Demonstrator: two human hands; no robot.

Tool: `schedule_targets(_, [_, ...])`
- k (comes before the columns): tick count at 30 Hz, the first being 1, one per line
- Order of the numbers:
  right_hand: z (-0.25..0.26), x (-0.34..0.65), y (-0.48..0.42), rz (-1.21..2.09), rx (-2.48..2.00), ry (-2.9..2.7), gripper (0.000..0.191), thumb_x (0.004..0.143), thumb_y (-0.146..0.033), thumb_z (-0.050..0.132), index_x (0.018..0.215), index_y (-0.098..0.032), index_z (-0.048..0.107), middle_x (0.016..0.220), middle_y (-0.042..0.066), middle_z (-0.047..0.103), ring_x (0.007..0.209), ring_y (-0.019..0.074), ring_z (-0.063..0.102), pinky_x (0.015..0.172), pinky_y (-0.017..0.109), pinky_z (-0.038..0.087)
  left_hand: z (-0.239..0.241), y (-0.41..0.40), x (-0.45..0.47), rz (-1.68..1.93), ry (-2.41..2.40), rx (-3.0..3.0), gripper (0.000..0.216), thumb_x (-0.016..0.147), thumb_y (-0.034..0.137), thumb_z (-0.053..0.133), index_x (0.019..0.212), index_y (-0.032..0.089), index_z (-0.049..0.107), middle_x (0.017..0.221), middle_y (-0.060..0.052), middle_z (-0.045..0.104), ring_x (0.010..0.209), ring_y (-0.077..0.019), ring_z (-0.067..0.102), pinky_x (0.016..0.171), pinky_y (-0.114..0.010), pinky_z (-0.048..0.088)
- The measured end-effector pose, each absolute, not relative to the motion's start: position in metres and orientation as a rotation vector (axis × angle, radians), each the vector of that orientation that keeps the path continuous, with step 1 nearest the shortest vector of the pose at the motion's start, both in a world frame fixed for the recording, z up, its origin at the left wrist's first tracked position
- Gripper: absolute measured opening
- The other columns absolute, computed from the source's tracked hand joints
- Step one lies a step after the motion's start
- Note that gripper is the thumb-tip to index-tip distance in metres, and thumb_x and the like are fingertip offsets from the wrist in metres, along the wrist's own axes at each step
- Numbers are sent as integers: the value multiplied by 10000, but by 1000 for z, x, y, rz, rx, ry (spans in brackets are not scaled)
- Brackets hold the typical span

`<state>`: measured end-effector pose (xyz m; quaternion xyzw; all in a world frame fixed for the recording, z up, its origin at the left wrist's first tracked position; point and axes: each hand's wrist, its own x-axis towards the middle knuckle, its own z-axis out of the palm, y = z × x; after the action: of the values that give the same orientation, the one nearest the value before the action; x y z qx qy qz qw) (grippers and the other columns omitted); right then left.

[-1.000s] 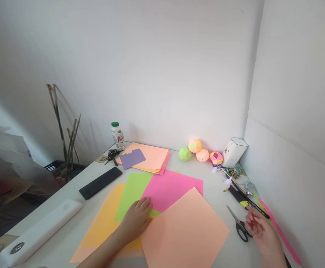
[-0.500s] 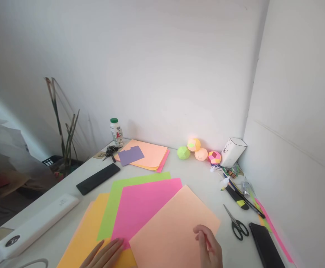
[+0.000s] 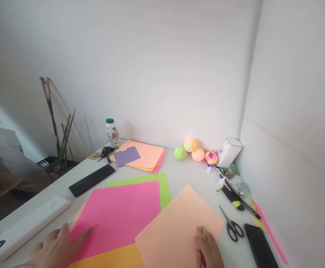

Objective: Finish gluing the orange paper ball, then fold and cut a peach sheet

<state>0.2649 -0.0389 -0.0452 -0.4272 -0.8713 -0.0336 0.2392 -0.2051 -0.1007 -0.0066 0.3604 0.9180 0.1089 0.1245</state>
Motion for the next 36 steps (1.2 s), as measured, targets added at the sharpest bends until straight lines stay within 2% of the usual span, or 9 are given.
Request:
schedule_targets(3, [-42,261,-43,-48,-1250,-2347,394,870,-183,479,1245,-225,595,1324,59,584,1224,286,545,984,439,505,20,-82,-189,188,2617,946,602,718,599,444,1079,119,496,1104,-205,535,981,-381,582,803,-435,457])
schedule_targets(6, [-40,257,-45,-32,-1324,-2327,383,870,-194,479,1225,-233,619,1317,57,589,1222,283,547,995,447,496,27,-77,-180,165,2558,935,548,709,552,466,1058,130,491,1079,-202,542,896,-343,610,730,-399,472])
schedule_targets(10, [-36,254,-47,0,-1360,-2324,387,876,-195,465,1226,-241,624,1322,44,583,1226,273,544,1010,445,485,24,-73,-176,106,2579,1012,548,666,570,507,1019,151,529,1060,-186,561,1024,-398,552,797,-460,451])
schedule_targets(13, [-35,254,-47,19,-1357,-2307,373,880,-208,472,1216,-237,633,1323,46,582,1226,275,545,1016,448,480,24,-69,-175,94,2607,989,650,634,573,536,1094,114,536,1149,-209,523,1125,-428,483,854,-493,428])
schedule_targets(16, [-38,255,-45,22,-1340,-2295,367,877,-215,486,1213,-226,634,1321,54,584,1220,280,549,1008,447,487,23,-63,-176,131,2585,976,711,589,558,580,1132,100,552,1220,-219,488,1171,-440,447,874,-476,427])
schedule_targets(20, [-42,256,-43,22,-1303,-2268,362,871,-206,491,1201,-223,638,1301,59,601,1210,278,559,992,444,500,19,-61,-175,186,2577,1002,738,599,602,553,1119,79,561,1213,-227,482,1141,-439,471,839,-461,449])
schedule_targets(27, [-39,256,-40,32,-1274,-2263,361,860,-214,502,1190,-231,646,1281,59,617,1186,289,578,971,448,515,14,-62,-175,217,2603,963,798,637,676,476,1092,25,557,1076,-242,524,1022,-411,546,778,-449,459])
schedule_targets(36, [-35,255,-40,90,-1306,-2248,378,874,-209,455,1205,-234,637,1296,54,606,1191,282,575,985,449,504,17,-58,-173,298,2608,992,758,647,608,494,1167,58,535,1196,-245,489,1112,-431,497,828,-489,453])
